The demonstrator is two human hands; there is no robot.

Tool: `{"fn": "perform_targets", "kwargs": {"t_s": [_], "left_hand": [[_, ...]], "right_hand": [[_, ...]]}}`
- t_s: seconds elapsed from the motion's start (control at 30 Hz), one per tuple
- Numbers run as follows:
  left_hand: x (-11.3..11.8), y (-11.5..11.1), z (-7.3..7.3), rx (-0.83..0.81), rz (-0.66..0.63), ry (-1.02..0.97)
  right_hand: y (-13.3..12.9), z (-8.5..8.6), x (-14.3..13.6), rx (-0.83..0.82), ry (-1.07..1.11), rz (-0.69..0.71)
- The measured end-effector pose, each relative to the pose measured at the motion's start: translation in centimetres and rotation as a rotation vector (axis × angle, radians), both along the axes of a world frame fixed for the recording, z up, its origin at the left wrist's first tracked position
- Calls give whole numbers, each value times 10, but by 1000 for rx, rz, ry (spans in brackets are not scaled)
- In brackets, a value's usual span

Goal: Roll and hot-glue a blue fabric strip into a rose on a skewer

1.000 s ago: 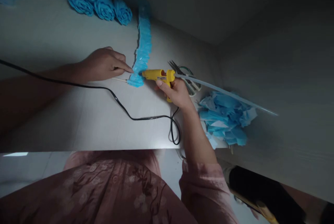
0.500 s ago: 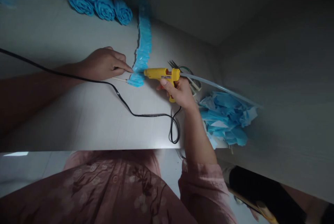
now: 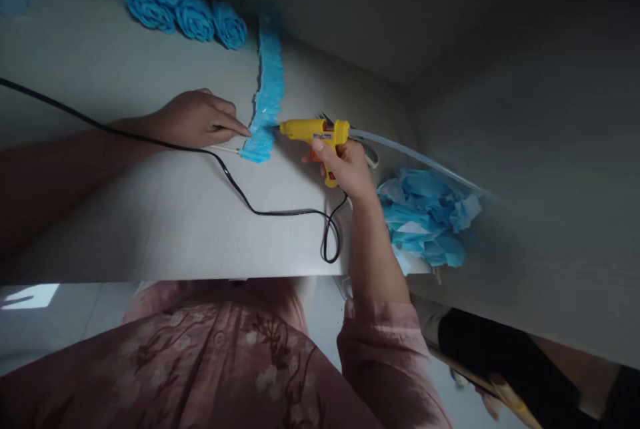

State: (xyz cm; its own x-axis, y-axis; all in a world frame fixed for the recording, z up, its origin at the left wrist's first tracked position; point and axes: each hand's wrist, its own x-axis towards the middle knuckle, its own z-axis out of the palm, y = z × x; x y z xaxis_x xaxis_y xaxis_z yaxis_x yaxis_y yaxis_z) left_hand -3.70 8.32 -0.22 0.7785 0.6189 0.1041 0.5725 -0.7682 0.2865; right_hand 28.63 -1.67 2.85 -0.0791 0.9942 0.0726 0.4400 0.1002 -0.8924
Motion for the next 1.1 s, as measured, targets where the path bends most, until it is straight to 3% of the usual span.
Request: {"fn": "perform_targets", "kwargs": {"t_s": [0.1, 0.27, 0.47, 0.63, 0.8, 0.97, 1.1], "left_hand": [[0, -1, 6, -17, -18, -15], [-2, 2, 6, -57, 131, -47], [-15, 14, 0, -64, 77, -69], [-25, 4, 6, -11, 7, -9], [-38, -5, 7, -31, 12, -13], [-51, -4, -1, -69, 46, -53], [-55, -5, -8, -65, 25, -66]], "right_hand": [[2, -4, -3, -14, 18, 14], [7, -7, -3, -17, 22, 48], [15, 26, -7, -59, -68, 101], [15, 48, -13, -89, -137, 181], [14, 32, -14, -105, -71, 218], [11, 4, -9, -108, 15, 183], [5, -4, -7, -126, 84, 189]]}}
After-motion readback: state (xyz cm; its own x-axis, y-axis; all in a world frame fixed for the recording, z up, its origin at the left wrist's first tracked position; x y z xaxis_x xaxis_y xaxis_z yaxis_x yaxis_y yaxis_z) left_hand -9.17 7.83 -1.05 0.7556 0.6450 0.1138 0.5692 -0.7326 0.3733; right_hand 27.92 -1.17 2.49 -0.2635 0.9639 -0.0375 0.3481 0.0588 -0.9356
